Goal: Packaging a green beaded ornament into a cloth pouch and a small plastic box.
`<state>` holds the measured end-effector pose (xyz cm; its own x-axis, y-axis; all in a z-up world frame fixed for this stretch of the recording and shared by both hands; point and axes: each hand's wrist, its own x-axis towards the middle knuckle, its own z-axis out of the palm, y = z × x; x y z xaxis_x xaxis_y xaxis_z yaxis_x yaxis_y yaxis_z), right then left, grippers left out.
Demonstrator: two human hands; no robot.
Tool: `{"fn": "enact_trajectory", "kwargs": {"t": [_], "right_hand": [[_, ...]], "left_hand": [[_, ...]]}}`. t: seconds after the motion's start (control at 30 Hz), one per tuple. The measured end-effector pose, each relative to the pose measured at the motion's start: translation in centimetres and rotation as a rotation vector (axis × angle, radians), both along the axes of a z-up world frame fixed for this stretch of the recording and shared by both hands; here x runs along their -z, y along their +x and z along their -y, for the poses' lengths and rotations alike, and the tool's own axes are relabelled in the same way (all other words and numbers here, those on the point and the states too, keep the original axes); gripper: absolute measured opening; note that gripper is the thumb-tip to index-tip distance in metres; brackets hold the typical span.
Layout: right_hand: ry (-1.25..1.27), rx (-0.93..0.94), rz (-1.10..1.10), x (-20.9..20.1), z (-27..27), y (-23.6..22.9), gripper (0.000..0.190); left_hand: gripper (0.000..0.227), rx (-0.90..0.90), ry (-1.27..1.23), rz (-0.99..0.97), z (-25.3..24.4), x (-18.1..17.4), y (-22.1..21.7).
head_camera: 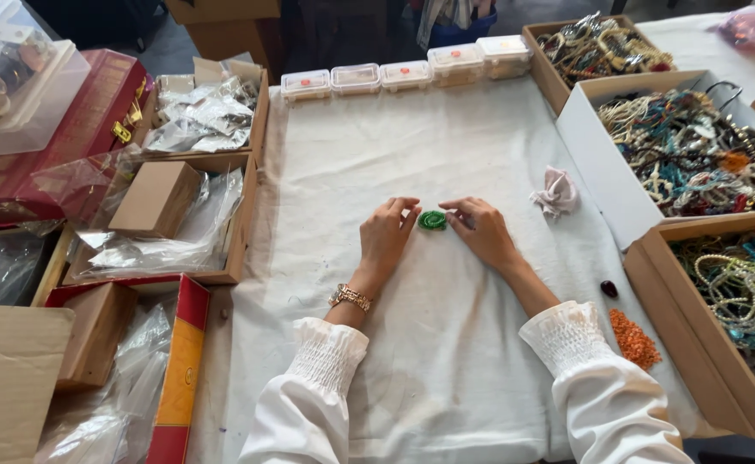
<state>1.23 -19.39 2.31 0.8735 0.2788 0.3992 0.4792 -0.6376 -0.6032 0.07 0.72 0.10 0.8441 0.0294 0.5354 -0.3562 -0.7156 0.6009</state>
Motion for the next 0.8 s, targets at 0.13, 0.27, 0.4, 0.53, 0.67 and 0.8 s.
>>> {"fn": "enact_trajectory", "kwargs": {"t": [0.13, 0.27, 0.4, 0.53, 0.67, 0.8], "right_hand": [[0.076, -0.056, 0.024, -0.1, 0.0, -0.3, 0.024], [0.034, -0.061, 0.064, 1.0, 0.1, 0.4, 0.024], [0.003, -0.057, 0.063, 0.5, 0.1, 0.3, 0.025], [-0.025, -0.053, 0.08, 0.1, 0.0, 0.1, 0.024], [-0.028, -0.054, 0.072, 0.5, 0.3, 0.5, 0.025], [-0.04, -0.046, 0.068, 1.5, 0.4, 1.0, 0.026]], "left_hand": [[0.019, 0.014, -0.02, -0.002, 0.0, 0.0, -0.4], [0.02, 0.015, -0.027, 0.005, -0.1, 0.5, 0.1], [0.021, 0.021, -0.009, -0.008, 0.1, 0.2, 0.4], [0.021, 0.024, 0.005, -0.007, 0.1, 0.3, -0.1], [0.02, 0.031, 0.005, -0.012, 0.4, 0.4, 0.2], [0.019, 0.033, 0.027, 0.017, 0.1, 0.8, 0.3]]}}
